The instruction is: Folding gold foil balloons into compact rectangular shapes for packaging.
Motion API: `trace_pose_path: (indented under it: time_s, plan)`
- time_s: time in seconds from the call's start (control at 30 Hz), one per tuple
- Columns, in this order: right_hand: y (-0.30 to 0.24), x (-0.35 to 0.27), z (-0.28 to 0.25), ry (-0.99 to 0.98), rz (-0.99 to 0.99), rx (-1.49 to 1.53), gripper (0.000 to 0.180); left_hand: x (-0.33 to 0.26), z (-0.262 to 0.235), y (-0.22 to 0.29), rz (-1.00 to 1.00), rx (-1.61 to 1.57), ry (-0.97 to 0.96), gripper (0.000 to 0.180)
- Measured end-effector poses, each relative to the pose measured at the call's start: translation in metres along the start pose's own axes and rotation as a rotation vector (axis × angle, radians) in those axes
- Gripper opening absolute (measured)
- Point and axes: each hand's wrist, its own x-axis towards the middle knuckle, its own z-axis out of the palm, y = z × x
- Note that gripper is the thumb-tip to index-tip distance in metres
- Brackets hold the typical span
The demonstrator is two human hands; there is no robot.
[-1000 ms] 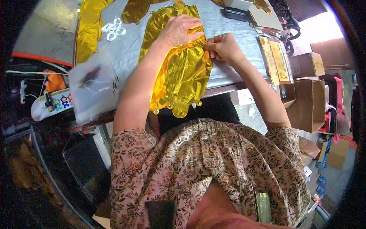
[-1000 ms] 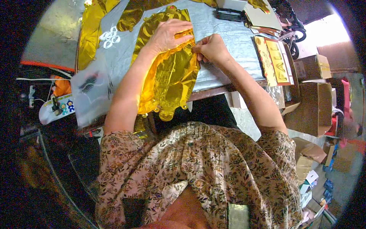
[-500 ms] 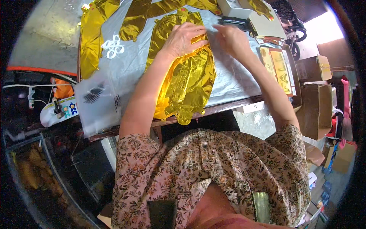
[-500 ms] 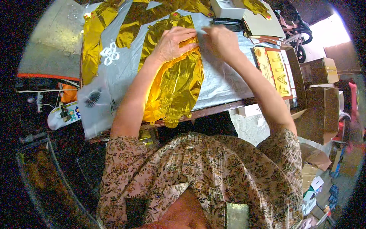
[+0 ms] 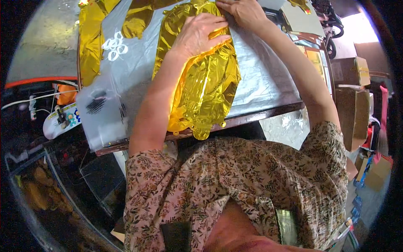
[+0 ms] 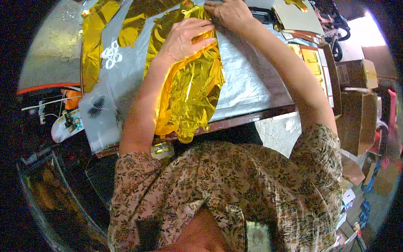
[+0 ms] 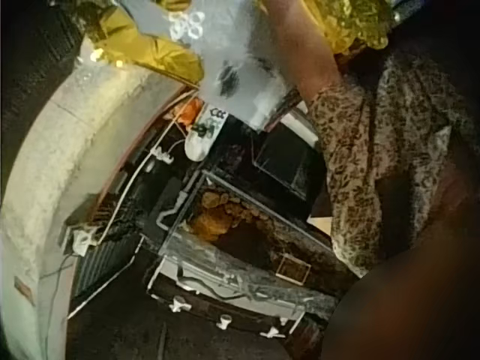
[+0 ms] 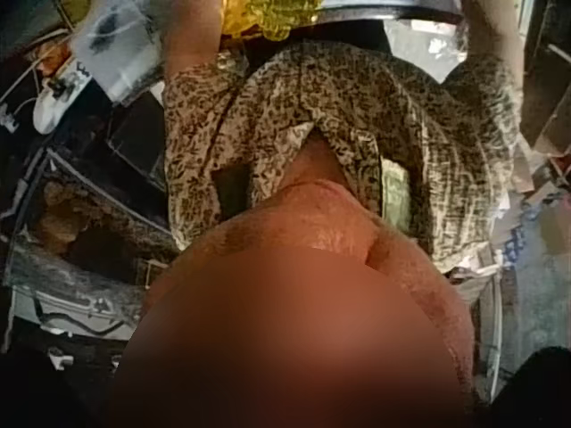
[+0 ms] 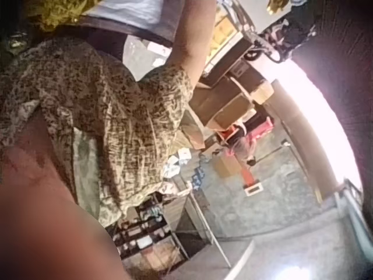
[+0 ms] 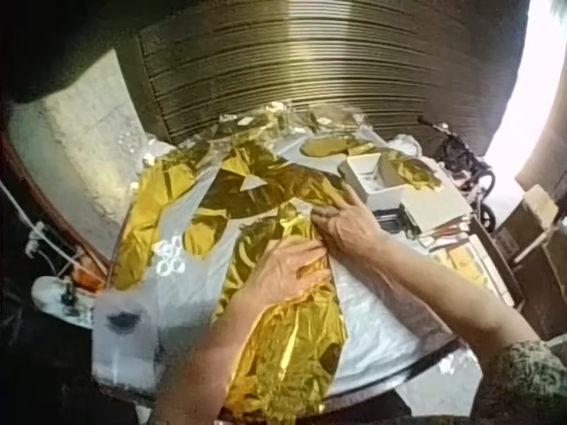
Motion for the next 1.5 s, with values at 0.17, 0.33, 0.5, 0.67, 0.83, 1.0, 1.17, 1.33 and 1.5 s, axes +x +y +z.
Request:
trace_pose_path:
  time_s: [0.17, 0.33, 0.5, 0.67, 0.83, 1.0, 1.17, 1.33, 1.5]
  plan:
    - [0.007, 0.005, 0.004, -0.124, 0.037, -0.111, 0.042, 0.007, -0.003, 0.004, 0.094, 0.038, 0.050, 0.039]
    - [-0.008, -0.047, -0.011, 0.097, -0.021, 0.035, 0.044, 0.000, -0.006, 0.002, 0.075, -0.009, 0.029, 0.034]
    - [-0.032, -0.094, -0.021, 0.036, -0.055, 0.129, 0.045, 0.004, -0.016, 0.012, 0.018, -0.133, 0.002, 0.030]
    - [-0.056, -0.123, -0.043, 0.198, -0.163, 0.167, 0.041, 0.004, -0.015, 0.012, 0.022, -0.120, -0.009, 0.030]
    - [-0.070, -0.160, -0.057, -0.110, -0.151, 0.136, 0.054, 0.009, -0.015, 0.011, 0.080, -0.117, -0.009, 0.031]
    - [-0.074, -0.187, -0.067, -0.142, -0.208, 0.372, 0.056, 0.007, -0.016, 0.009, 0.119, -0.100, 0.001, 0.031]
    - [-0.062, -0.155, -0.075, -0.056, -0.182, 0.724, 0.054, 0.008, -0.008, -0.002, 0.182, -0.026, 0.022, 0.032]
    - [-0.054, -0.091, -0.020, 0.195, -0.047, 0.693, 0.038, 0.010, -0.003, -0.003, 0.150, 0.008, -0.002, 0.030]
    - [-0.060, -0.081, -0.001, 0.277, -0.100, 0.625, 0.031, 0.009, -0.008, -0.007, 0.073, 0.004, -0.060, 0.026]
